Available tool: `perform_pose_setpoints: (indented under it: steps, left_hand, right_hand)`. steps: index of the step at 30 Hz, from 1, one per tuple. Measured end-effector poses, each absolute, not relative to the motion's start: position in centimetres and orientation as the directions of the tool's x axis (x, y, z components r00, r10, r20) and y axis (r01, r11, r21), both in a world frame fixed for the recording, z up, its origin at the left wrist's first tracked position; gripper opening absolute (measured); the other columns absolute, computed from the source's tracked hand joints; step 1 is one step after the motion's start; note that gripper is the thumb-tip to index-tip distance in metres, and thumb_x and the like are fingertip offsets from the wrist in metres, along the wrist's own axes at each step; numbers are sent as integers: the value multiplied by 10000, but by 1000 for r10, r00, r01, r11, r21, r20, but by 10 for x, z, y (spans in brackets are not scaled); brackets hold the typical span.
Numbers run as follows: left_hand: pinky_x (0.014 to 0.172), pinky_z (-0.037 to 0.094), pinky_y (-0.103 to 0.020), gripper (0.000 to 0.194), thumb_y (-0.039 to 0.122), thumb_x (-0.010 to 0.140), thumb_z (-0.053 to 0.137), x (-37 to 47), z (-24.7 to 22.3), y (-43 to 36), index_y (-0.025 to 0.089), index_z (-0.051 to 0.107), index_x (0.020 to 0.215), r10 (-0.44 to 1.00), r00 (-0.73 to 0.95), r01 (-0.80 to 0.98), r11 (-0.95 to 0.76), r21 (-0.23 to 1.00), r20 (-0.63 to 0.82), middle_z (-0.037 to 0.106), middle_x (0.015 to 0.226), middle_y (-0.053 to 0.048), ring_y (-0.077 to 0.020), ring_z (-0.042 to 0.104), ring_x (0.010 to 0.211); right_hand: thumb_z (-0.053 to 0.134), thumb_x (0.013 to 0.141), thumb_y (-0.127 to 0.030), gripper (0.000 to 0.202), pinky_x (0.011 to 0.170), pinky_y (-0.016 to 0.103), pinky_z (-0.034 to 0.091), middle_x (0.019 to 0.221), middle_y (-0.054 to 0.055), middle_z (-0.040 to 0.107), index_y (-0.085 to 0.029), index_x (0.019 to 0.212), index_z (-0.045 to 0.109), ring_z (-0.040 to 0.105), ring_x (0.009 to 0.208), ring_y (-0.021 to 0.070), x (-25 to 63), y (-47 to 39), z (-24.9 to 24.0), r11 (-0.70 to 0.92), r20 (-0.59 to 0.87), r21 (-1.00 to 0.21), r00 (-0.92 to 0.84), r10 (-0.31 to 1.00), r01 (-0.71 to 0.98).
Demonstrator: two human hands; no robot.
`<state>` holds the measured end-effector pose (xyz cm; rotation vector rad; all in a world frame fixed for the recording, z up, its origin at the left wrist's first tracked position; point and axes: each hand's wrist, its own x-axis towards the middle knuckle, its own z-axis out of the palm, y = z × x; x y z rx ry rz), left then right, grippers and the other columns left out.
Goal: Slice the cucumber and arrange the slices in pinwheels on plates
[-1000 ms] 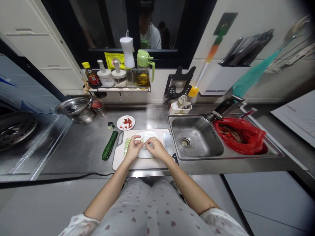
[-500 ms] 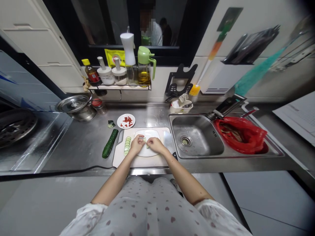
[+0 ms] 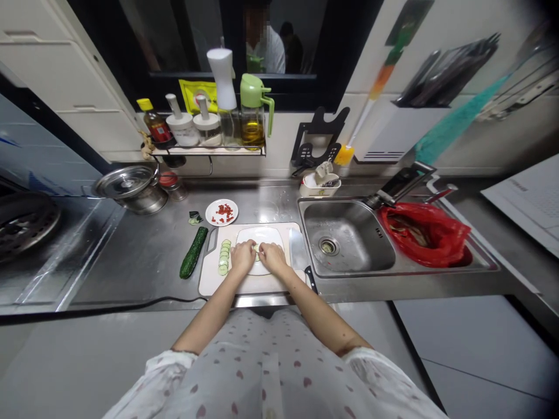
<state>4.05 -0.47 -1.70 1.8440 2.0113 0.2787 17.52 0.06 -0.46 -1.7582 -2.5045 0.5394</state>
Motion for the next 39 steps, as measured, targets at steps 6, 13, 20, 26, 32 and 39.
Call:
perform_pose_setpoints:
  steps: [6,13,20,26,32,39]
  left_hand:
    - [894,354,-404,249,294,900,506,37,-20,-9,268,678,1078,990,-43,914,92,394,-132,698,1026,-64,-266,577,1034]
    - [895,331,-409,249,311,905,507,38,-22,-11,268,693,1065,992,-63,912,101,397,-108,696,999,-68,-266,566,1024]
    - [892,320,-410,257,316,914,498,40,-25,-6,270,690,1079,994,-74,911,99,401,-78,693,1027,-73,-268,558,1023]
    - [893,318,-417,247,324,914,502,42,-27,9,273,682,1075,994,-87,914,103,391,-59,683,1044,-80,-277,548,1043]
    - [888,314,-414,247,312,924,481,45,-28,23,268,676,1070,995,-102,914,102,393,-21,679,1068,-80,-270,547,1045]
    - [902,298,-410,255,303,929,468,46,-25,36,259,662,1088,994,-105,917,107,383,-27,665,1107,-94,-268,533,1065]
  right_hand:
    - [350,1000,-271,318,837,319,325,1021,102,685,-198,1089,647,557,1003,220,172,-14,-10,360,-166,-191,-391,905,913]
    - [336,1004,-260,330,852,353,323,972,123,710,-194,1114,640,620,957,225,167,-20,-18,390,-205,-78,-397,895,918]
    - [341,998,-237,321,846,353,331,967,136,715,-194,1169,610,642,948,218,168,-14,-21,388,-213,-48,-388,897,921]
    - [319,1005,-237,347,846,351,342,972,144,712,-193,1189,609,644,945,216,167,1,-23,387,-198,-26,-384,902,922]
    - [346,990,-204,329,851,350,352,996,148,710,-188,1185,610,645,956,214,165,17,-22,381,-211,-12,-375,903,924]
    - [351,984,-179,325,841,359,360,1015,152,705,-180,1209,586,648,962,221,162,31,-20,365,-209,-17,-360,909,931]
